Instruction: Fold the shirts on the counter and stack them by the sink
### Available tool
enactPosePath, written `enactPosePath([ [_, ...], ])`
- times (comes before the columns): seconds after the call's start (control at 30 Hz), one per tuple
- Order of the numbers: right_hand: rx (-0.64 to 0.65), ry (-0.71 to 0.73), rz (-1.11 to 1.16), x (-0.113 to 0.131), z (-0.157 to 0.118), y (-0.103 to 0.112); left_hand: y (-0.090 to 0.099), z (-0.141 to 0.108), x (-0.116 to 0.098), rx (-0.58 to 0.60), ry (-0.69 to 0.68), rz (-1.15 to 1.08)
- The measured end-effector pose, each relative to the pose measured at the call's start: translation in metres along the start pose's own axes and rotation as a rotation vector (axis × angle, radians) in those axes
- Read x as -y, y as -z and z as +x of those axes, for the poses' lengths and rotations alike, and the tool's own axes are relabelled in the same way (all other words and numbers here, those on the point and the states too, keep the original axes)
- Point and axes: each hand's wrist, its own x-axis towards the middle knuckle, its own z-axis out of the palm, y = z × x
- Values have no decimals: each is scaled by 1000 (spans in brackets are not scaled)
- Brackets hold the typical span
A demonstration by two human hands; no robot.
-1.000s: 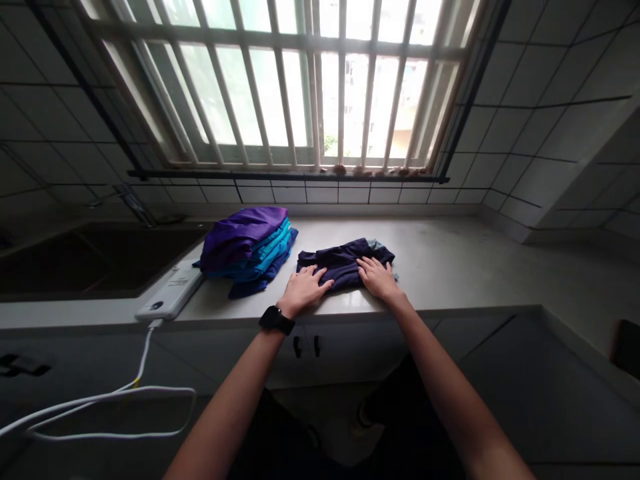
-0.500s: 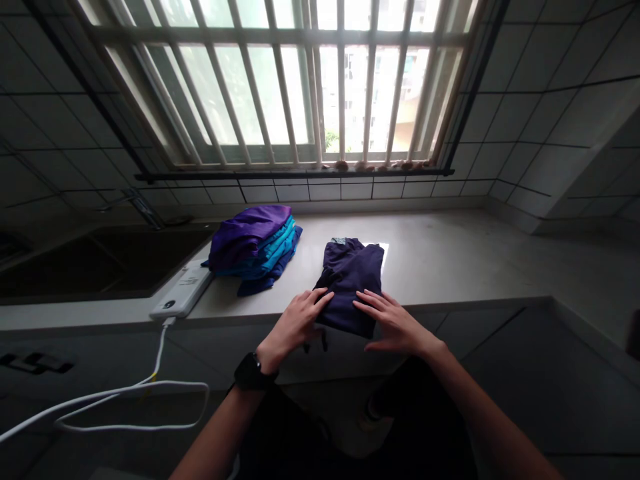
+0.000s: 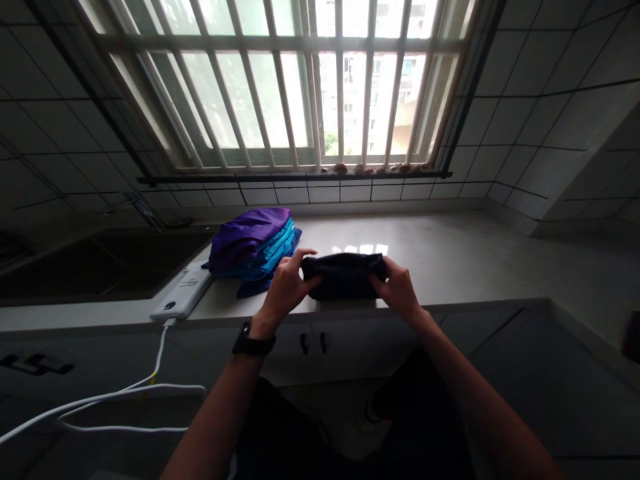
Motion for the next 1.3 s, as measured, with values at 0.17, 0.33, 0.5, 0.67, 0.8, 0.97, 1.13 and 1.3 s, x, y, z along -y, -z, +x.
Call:
enactPosePath([
  [0.17, -35, -80, -231, -6, 31, -29, -51, 41, -6, 51, -39, 144],
  [0.33, 367, -100, -381, -8, -3, -61, -88, 23, 8, 439, 4, 184],
  [0.5, 399, -155, -426, -5, -13, -65, -88, 18, 10, 453, 26, 205],
  [0.67, 432, -195, -429, 1, -11, -58, -78, 14, -8, 461, 99, 274],
  [0.8, 388, -241, -475, -6, -8, -54, -64, -1, -28, 450, 197, 406],
  [0.97, 290, -349, -497, -14, 0, -56, -49, -33, -36, 384, 267, 406],
  [1.13, 201, -279, -440, -13, -10, -64, -53, -58, -28, 333, 237, 304],
  [1.3, 73, -193, -339, -22, -22, -70, -59, -72, -17, 306, 110, 281],
])
